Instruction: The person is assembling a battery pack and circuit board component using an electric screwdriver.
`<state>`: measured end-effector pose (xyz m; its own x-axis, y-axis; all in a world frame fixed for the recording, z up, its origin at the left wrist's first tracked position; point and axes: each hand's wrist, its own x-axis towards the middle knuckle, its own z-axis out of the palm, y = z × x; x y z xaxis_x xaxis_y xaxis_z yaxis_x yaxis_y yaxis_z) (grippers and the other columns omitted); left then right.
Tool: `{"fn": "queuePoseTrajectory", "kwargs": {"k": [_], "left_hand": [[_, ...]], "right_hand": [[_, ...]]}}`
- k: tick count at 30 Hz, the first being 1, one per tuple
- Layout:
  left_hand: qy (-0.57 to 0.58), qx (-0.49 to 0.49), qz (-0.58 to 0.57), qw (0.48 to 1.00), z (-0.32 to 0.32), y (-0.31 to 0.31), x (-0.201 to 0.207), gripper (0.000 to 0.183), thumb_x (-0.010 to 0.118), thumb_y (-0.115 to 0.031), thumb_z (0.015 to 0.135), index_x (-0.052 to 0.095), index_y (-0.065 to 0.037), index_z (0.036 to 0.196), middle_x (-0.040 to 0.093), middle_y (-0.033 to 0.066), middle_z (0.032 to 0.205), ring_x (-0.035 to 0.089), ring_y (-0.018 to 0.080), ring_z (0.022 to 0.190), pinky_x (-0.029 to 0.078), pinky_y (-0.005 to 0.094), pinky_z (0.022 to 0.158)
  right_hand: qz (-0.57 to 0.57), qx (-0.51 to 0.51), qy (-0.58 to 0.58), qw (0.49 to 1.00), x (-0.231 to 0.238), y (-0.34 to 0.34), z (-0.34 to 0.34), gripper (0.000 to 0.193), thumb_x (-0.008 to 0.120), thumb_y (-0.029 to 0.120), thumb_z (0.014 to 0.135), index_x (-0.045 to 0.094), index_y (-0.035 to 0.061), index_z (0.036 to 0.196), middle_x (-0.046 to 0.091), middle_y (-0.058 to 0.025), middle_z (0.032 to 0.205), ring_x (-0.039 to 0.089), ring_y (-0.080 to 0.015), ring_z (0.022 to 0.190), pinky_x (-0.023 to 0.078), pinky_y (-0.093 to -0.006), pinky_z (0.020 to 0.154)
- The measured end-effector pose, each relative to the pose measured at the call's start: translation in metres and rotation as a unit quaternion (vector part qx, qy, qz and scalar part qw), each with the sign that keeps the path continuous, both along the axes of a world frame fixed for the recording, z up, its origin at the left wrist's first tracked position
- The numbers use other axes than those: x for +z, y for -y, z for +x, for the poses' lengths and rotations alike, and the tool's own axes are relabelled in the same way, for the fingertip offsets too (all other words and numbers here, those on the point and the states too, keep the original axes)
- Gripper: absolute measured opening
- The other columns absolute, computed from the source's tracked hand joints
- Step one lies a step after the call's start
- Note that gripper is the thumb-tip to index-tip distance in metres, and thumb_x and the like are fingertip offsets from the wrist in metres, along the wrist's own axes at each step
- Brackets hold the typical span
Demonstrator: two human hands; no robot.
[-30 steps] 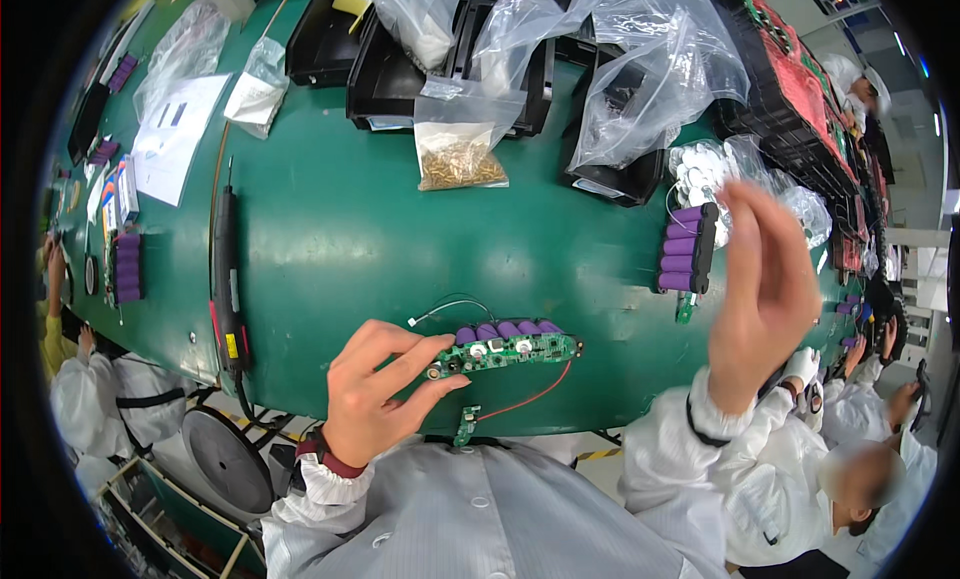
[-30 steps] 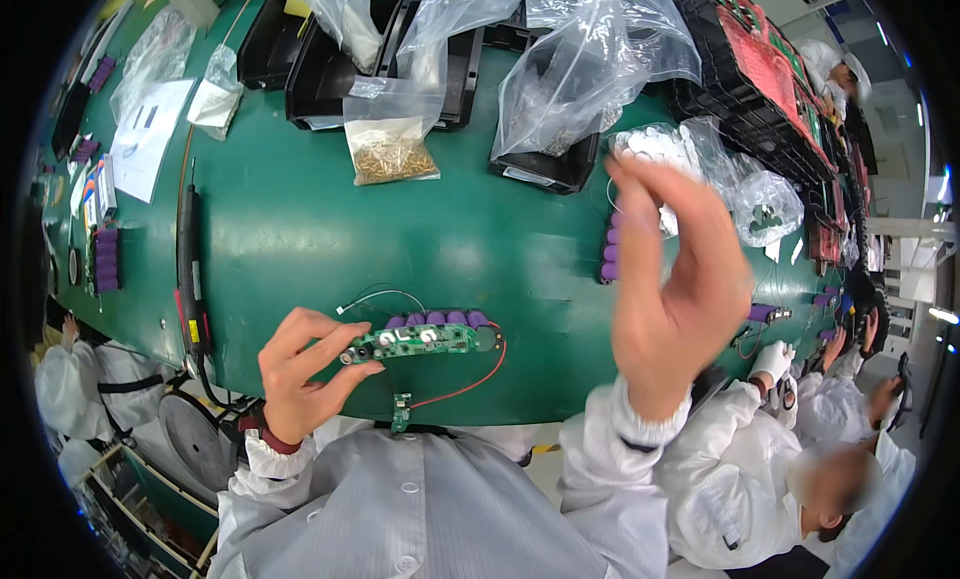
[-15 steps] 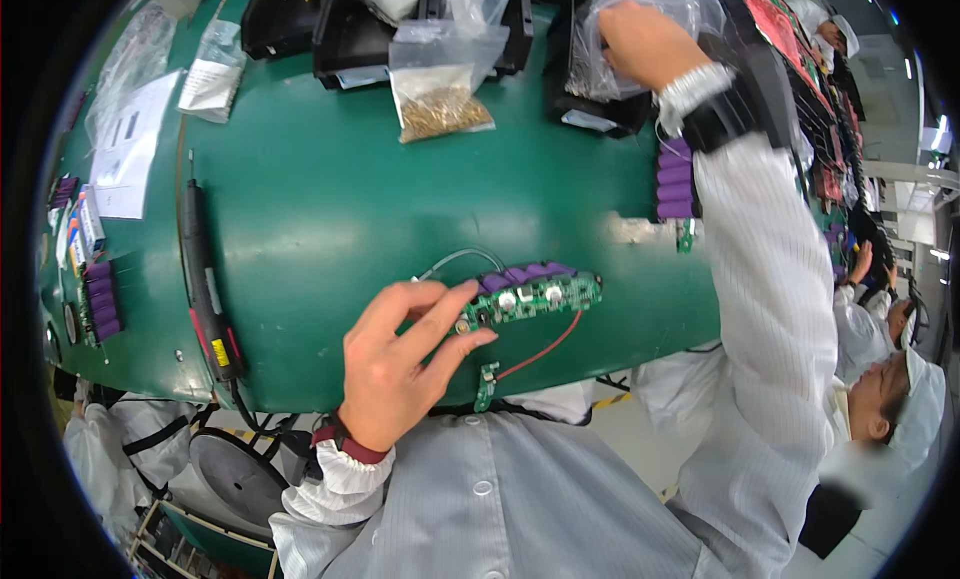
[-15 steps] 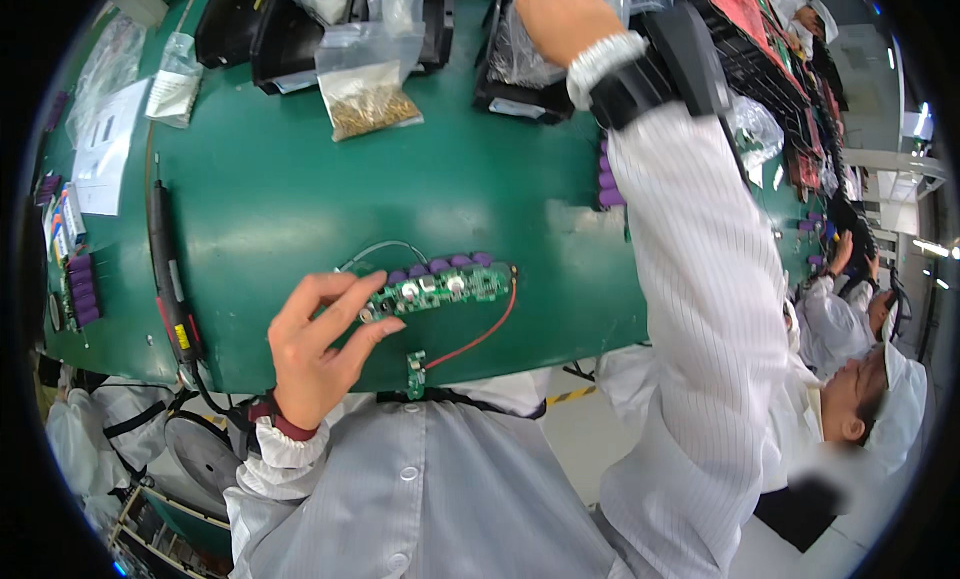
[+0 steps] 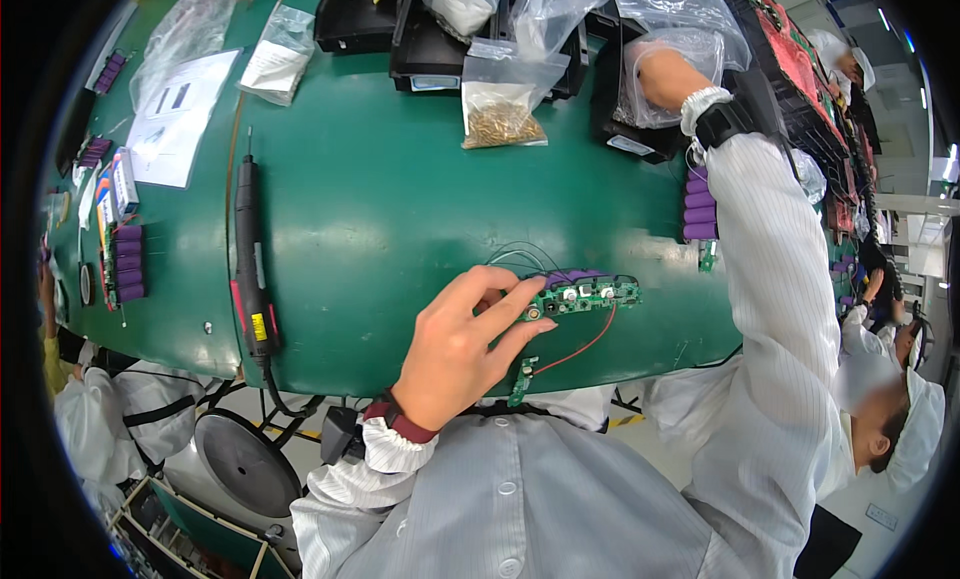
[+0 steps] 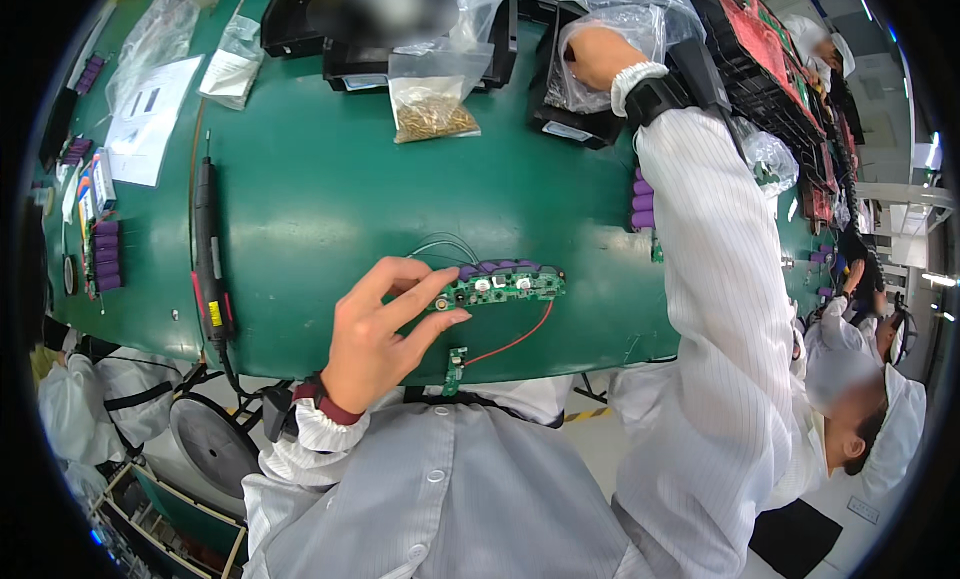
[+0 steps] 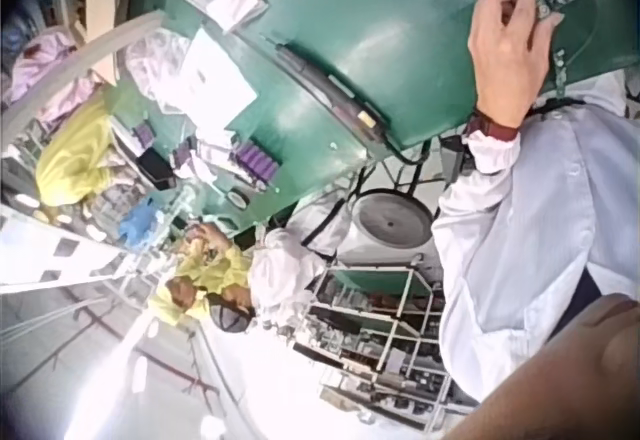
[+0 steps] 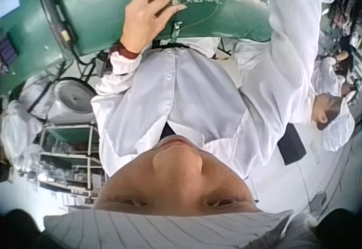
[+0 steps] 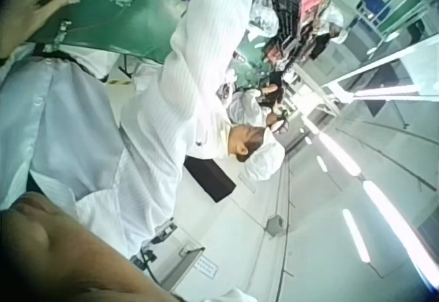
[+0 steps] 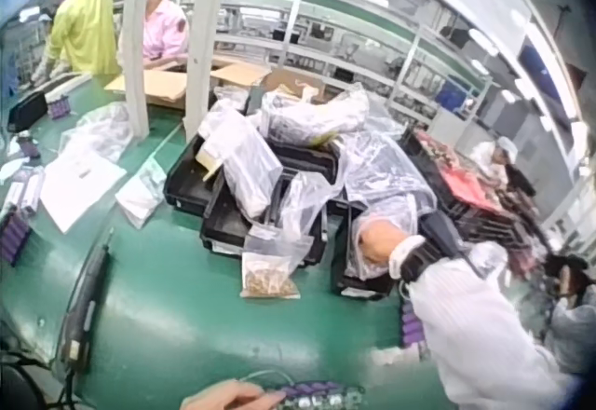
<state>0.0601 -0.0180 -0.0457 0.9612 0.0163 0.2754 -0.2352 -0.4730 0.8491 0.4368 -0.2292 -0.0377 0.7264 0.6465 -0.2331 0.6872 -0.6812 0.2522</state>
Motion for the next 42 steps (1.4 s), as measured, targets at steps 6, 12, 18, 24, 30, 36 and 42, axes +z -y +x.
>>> {"fn": "queuePoseTrajectory", "kwargs": {"k": [6,12,18,24,30,36,42], "left_hand": [[-0.003,0.011,0.018,1.000,-0.002,-0.002,0.004,0.041,0.089,-0.009,0.077,0.077,-0.005,0.116,0.066,0.0079,0.101,0.069,0.0213,0.078,0.058,0.0344,0.069],[0.000,0.021,0.028,0.999,0.000,0.003,0.009,0.037,0.088,-0.014,0.081,0.077,-0.007,0.115,0.066,0.0071,0.101,0.071,0.0217,0.079,0.058,0.0338,0.069],[-0.016,0.024,0.013,0.999,0.000,0.000,0.014,0.033,0.088,-0.014,0.082,0.078,-0.005,0.111,0.068,0.0067,0.102,0.072,0.0215,0.083,0.058,0.0339,0.071],[-0.011,0.013,0.012,1.000,0.000,0.000,0.013,0.033,0.087,-0.015,0.082,0.076,-0.005,0.113,0.069,0.0063,0.103,0.070,0.0210,0.082,0.058,0.0338,0.070],[0.003,0.011,0.025,1.000,0.002,0.000,0.011,0.032,0.087,-0.015,0.083,0.077,-0.006,0.112,0.070,0.0051,0.103,0.070,0.0203,0.081,0.058,0.0335,0.069],[0.011,0.023,0.021,0.999,0.002,0.000,0.010,0.032,0.089,-0.017,0.081,0.079,-0.007,0.110,0.070,0.0038,0.103,0.071,0.0185,0.079,0.058,0.0320,0.068],[0.017,0.025,0.009,1.000,0.001,0.002,0.007,0.032,0.089,-0.017,0.080,0.080,-0.008,0.110,0.071,0.0035,0.103,0.070,0.0179,0.080,0.058,0.0312,0.068]], "right_hand": [[-0.002,-0.054,-0.039,0.998,0.003,-0.028,-0.012,0.027,0.071,0.009,0.077,0.073,-0.0034,0.101,0.071,-0.0297,0.107,0.070,-0.0456,0.103,0.057,-0.0503,0.091],[-0.003,-0.083,-0.022,0.996,0.001,-0.009,-0.007,0.031,0.070,0.009,0.076,0.070,-0.0059,0.104,0.069,-0.0341,0.110,0.069,-0.0491,0.106,0.058,-0.0525,0.092],[0.052,-0.171,0.015,0.984,-0.003,-0.030,-0.026,0.030,0.072,0.001,0.079,0.074,-0.0084,0.108,0.071,-0.0331,0.116,0.071,-0.0471,0.108,0.061,-0.0498,0.088],[0.052,-0.152,0.036,0.986,-0.005,-0.018,-0.020,0.030,0.075,0.004,0.079,0.074,-0.0065,0.108,0.071,-0.0307,0.118,0.072,-0.0477,0.107,0.061,-0.0505,0.088],[0.034,-0.089,0.046,0.994,0.008,-0.018,-0.030,0.028,0.072,0.005,0.079,0.071,-0.0007,0.107,0.069,-0.0245,0.117,0.071,-0.0448,0.105,0.061,-0.0503,0.086],[0.041,-0.067,-0.039,0.996,0.010,-0.011,-0.015,0.027,0.073,0.009,0.078,0.072,-0.0007,0.102,0.071,-0.0265,0.110,0.071,-0.0439,0.104,0.060,-0.0491,0.087],[0.070,0.053,0.170,0.982,-0.018,-0.002,-0.029,0.010,0.068,0.010,0.084,0.075,0.0042,0.087,0.075,-0.0149,0.083,0.077,-0.0332,0.081,0.062,-0.0423,0.071]]}}
